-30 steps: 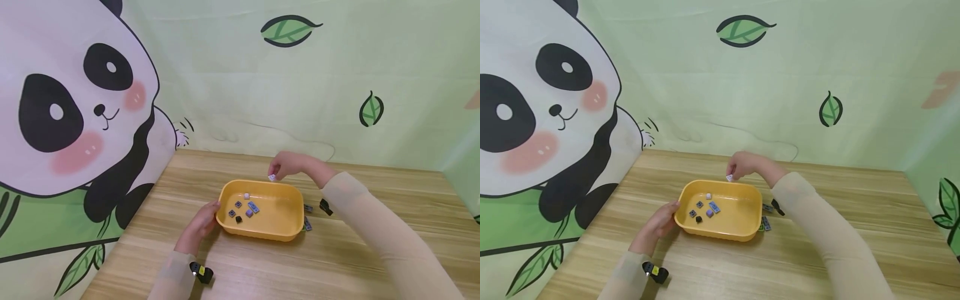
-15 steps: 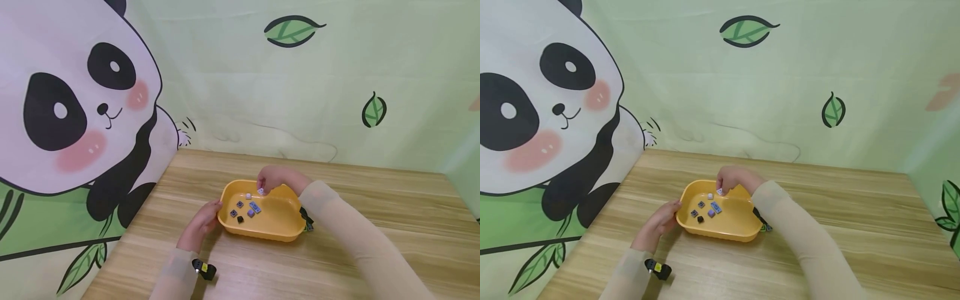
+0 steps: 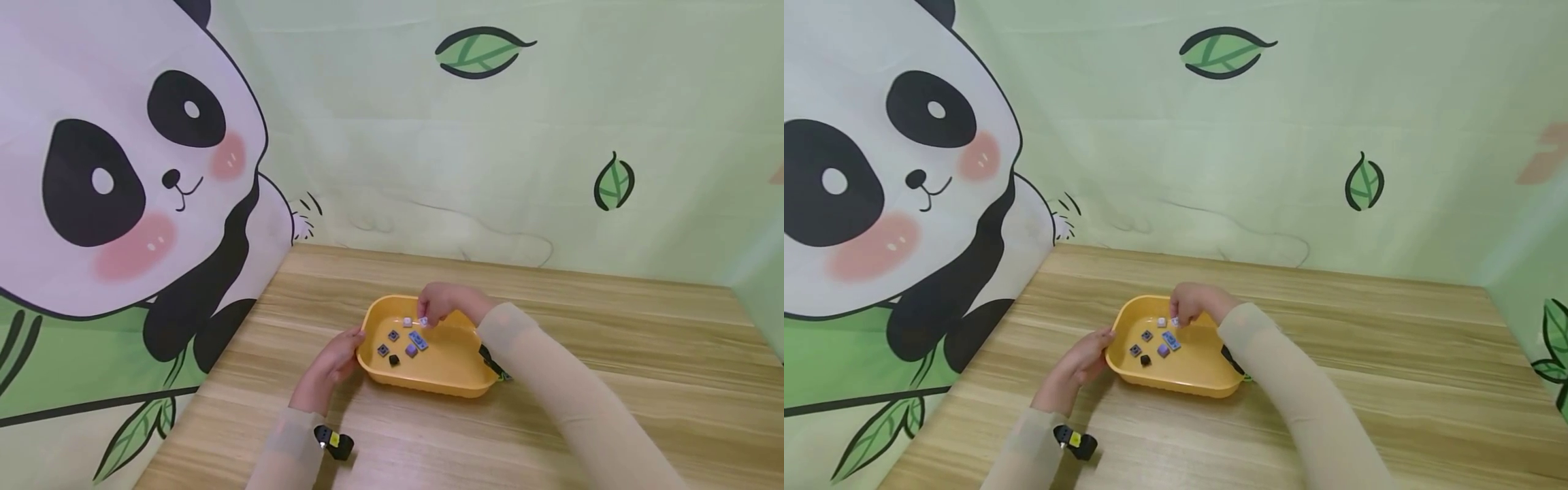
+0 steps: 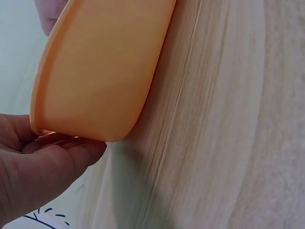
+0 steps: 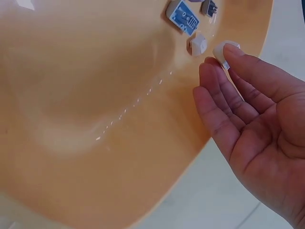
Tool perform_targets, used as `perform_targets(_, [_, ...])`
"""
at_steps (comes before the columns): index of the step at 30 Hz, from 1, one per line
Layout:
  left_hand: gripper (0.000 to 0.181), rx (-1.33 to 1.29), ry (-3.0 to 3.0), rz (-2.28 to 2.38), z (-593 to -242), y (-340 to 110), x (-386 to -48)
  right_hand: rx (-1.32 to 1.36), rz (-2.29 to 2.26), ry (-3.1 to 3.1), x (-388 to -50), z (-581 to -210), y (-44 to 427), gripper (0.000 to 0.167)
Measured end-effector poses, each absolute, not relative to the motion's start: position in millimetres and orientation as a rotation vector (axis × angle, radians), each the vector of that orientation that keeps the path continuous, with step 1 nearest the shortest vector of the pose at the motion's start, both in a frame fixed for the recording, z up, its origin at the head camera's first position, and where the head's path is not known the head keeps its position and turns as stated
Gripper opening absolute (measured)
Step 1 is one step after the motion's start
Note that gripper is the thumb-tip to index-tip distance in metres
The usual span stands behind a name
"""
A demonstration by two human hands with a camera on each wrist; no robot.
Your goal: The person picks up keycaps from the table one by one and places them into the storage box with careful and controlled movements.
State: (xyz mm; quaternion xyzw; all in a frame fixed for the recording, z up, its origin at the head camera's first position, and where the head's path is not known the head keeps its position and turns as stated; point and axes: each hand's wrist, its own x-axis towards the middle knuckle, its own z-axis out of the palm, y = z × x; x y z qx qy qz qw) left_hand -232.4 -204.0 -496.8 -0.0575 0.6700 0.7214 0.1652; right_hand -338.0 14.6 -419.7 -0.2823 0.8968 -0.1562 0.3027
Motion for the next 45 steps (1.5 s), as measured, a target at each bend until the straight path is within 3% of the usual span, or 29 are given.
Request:
perform_targets(17, [0.053,-0.176,1.907,2.068,-498,-206,-229,-0.582,-0.572,2.089,-345,-436,23,0.015])
perform_targets(45, [0.053,-0.173,1.92,2.058,-499,-205,-231,-0.546,-0.272,1.931,-332,-446,-9,0.007])
